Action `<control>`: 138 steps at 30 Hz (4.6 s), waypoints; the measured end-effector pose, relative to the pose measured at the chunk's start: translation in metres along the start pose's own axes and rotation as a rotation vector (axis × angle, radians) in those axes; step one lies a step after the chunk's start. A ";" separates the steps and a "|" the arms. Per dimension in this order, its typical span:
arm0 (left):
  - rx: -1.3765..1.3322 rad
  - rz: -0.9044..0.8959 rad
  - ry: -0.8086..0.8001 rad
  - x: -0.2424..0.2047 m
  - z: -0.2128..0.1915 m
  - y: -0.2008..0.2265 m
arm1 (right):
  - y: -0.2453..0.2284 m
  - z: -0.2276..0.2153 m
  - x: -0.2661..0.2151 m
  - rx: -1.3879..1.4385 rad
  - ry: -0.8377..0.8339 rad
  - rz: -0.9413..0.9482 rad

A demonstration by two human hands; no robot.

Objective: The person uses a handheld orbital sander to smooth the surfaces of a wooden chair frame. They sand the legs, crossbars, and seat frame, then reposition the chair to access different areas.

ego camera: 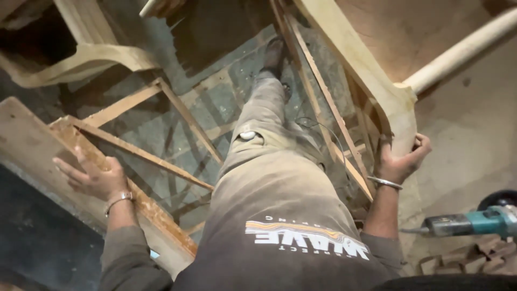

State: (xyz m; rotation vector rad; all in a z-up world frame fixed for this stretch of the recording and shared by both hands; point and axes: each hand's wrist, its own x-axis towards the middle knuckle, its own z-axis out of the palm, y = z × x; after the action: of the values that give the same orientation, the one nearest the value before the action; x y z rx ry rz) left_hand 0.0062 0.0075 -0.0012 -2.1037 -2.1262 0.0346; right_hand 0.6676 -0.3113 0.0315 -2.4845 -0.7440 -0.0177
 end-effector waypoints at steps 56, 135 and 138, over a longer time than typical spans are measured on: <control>-1.135 0.540 -0.451 0.082 -0.002 0.279 | 0.013 -0.010 -0.021 -0.021 0.107 0.350; -1.299 0.936 -1.216 -0.096 -0.060 0.499 | 0.088 -0.025 -0.162 -0.616 0.489 0.393; -1.191 1.377 -0.954 -0.164 -0.123 0.489 | 0.034 -0.094 -0.136 0.038 0.372 0.851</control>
State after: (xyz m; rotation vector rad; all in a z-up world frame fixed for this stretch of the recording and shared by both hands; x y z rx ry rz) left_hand 0.5078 -0.1593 0.0461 -4.4200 0.0022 -0.1329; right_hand 0.5830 -0.4509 0.0735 -2.4592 0.4754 -0.1450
